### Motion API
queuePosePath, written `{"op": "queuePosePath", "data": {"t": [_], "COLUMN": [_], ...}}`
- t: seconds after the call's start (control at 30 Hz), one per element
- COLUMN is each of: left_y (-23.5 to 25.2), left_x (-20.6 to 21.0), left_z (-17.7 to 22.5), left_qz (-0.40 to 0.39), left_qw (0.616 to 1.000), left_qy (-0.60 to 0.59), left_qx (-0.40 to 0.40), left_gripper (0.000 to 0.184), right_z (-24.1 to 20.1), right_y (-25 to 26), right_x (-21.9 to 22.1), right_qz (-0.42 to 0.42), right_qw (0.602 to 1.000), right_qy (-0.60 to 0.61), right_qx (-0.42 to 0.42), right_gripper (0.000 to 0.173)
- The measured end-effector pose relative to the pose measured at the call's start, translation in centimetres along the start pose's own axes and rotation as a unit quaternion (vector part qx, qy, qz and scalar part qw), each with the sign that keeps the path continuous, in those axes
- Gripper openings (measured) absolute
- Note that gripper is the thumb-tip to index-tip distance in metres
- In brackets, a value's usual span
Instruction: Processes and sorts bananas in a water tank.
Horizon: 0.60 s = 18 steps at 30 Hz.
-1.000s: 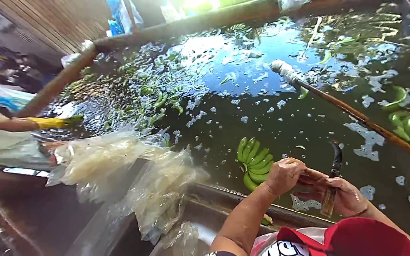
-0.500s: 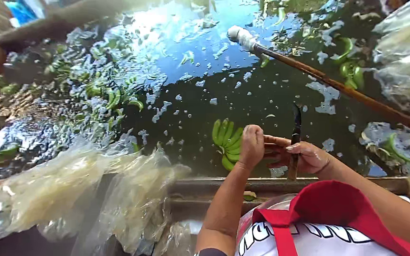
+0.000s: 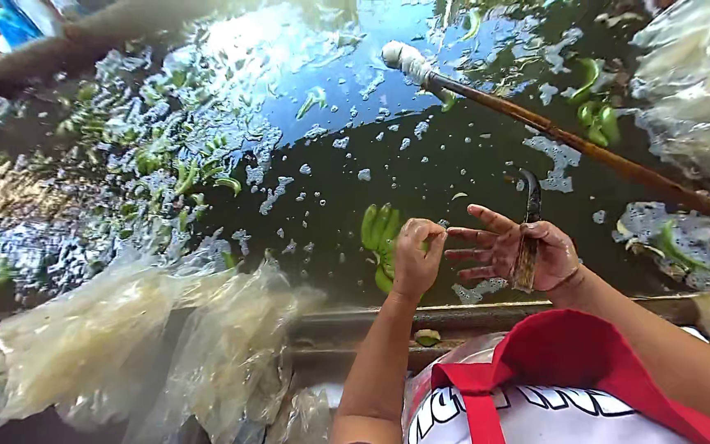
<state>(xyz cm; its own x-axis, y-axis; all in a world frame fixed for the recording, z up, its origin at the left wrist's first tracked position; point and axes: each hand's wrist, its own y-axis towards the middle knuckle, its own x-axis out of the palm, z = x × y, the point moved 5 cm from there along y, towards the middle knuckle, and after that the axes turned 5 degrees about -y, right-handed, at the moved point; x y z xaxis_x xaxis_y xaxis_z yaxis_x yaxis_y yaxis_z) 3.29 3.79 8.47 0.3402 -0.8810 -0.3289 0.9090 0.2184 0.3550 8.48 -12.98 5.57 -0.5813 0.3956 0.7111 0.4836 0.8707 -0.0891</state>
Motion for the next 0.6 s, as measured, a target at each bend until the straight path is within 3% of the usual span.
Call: {"op": "queuePosePath", "data": {"t": [0.37, 0.6], "left_y": [-0.8, -1.0], "left_x": [1.9, 2.8], "left_z": [0.1, 0.4], "left_qz": [-0.006, -0.014], "left_qw": [0.984, 0.99], "left_qy": [0.086, 0.096], "left_qx": [0.154, 0.106], "left_gripper": [0.008, 0.013], "right_z": [0.7, 1.0], "right_y": [-0.8, -0.8], "right_x": [0.3, 0.6], "right_qz": [0.034, 0.076], "right_qw": [0.999, 0.995], "right_qy": [0.002, -0.044], "right_qx": [0.004, 0.038], "right_gripper": [0.077, 0.071]}}
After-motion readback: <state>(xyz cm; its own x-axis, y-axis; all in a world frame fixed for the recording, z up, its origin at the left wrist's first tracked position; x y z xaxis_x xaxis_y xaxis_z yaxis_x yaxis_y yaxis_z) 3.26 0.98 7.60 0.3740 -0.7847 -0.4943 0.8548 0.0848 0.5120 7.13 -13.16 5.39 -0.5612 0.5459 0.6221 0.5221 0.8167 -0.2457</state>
